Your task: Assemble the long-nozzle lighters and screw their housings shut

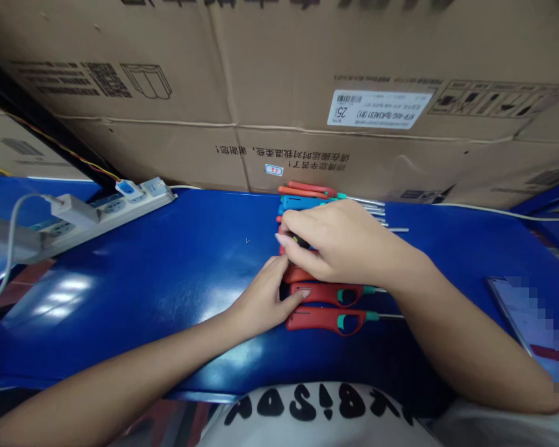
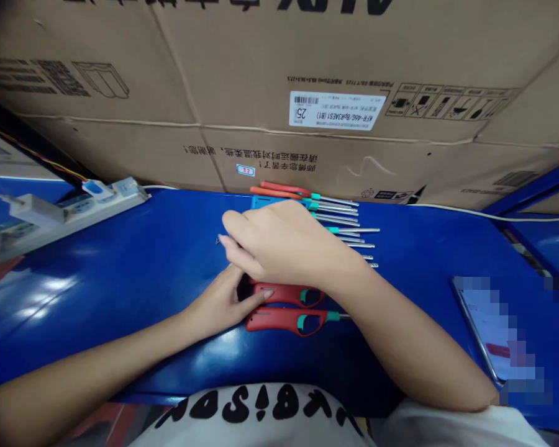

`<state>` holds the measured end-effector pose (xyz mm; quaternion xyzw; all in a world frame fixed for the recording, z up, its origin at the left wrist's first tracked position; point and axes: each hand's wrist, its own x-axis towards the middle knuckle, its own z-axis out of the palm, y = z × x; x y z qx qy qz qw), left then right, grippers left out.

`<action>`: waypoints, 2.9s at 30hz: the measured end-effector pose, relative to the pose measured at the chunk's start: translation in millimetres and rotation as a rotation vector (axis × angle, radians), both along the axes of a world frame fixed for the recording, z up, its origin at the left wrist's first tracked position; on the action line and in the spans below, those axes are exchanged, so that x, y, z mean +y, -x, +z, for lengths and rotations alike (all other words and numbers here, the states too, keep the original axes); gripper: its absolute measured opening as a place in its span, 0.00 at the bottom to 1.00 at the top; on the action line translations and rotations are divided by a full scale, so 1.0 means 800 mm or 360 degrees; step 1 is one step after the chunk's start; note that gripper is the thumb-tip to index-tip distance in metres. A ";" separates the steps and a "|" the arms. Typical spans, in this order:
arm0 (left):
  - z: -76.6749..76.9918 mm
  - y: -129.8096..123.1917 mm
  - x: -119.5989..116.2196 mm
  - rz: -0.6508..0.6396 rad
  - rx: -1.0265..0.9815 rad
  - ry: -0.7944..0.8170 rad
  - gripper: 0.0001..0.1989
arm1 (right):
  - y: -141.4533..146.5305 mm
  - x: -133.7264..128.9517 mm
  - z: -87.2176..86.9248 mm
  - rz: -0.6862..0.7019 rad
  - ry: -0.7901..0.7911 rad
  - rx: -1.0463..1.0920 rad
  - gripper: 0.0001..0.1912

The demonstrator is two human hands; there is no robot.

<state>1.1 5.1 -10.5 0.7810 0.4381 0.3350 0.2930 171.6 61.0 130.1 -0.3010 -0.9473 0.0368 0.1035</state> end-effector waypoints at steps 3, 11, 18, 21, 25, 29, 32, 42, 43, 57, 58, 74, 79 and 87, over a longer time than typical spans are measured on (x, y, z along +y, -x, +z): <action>0.001 0.005 0.003 0.0001 -0.0061 0.0136 0.24 | -0.002 0.001 0.001 0.0129 0.0073 0.0081 0.15; 0.011 0.018 0.005 -0.0123 -0.0058 0.0194 0.28 | 0.001 0.007 0.007 0.0035 0.0055 0.0004 0.18; 0.020 0.030 0.021 -0.0145 -0.0187 0.0229 0.12 | -0.001 0.007 0.006 0.0034 0.0048 0.0017 0.17; 0.020 0.034 0.026 -0.0139 -0.0128 0.0215 0.11 | -0.002 0.006 0.003 0.0010 0.0067 0.0018 0.17; 0.021 0.037 0.029 -0.0171 -0.0048 0.0144 0.11 | -0.002 0.004 0.001 0.0064 0.0043 0.0066 0.15; 0.021 0.038 0.029 -0.0211 0.0045 0.0007 0.10 | -0.003 0.004 0.001 0.0064 0.0027 0.0025 0.16; 0.020 0.038 0.029 -0.0227 0.0068 -0.0033 0.10 | -0.004 0.004 0.002 0.0137 0.0040 0.0051 0.10; 0.018 0.040 0.033 -0.0277 0.0171 -0.0272 0.09 | -0.003 0.009 0.000 0.0091 -0.0026 0.0064 0.16; 0.018 0.040 0.033 -0.0286 0.0194 -0.0287 0.09 | -0.003 0.009 0.000 0.0086 -0.0033 0.0051 0.17; 0.021 0.043 0.034 -0.0289 0.0361 -0.0387 0.09 | -0.007 0.004 0.008 0.0063 0.0044 -0.0004 0.12; 0.021 0.043 0.034 -0.0288 0.0364 -0.0397 0.09 | -0.007 0.003 0.008 0.0041 0.0023 -0.0024 0.13; 0.022 0.040 0.031 -0.0299 0.0372 -0.0261 0.11 | -0.003 -0.005 0.010 -0.0055 -0.0129 -0.0088 0.14; 0.022 0.041 0.031 -0.0291 0.0350 -0.0270 0.11 | -0.004 -0.005 0.009 -0.0146 -0.0089 -0.0122 0.16; 0.026 0.042 0.032 -0.0272 0.0423 -0.0331 0.11 | -0.006 -0.007 0.010 -0.0073 -0.0072 -0.0105 0.15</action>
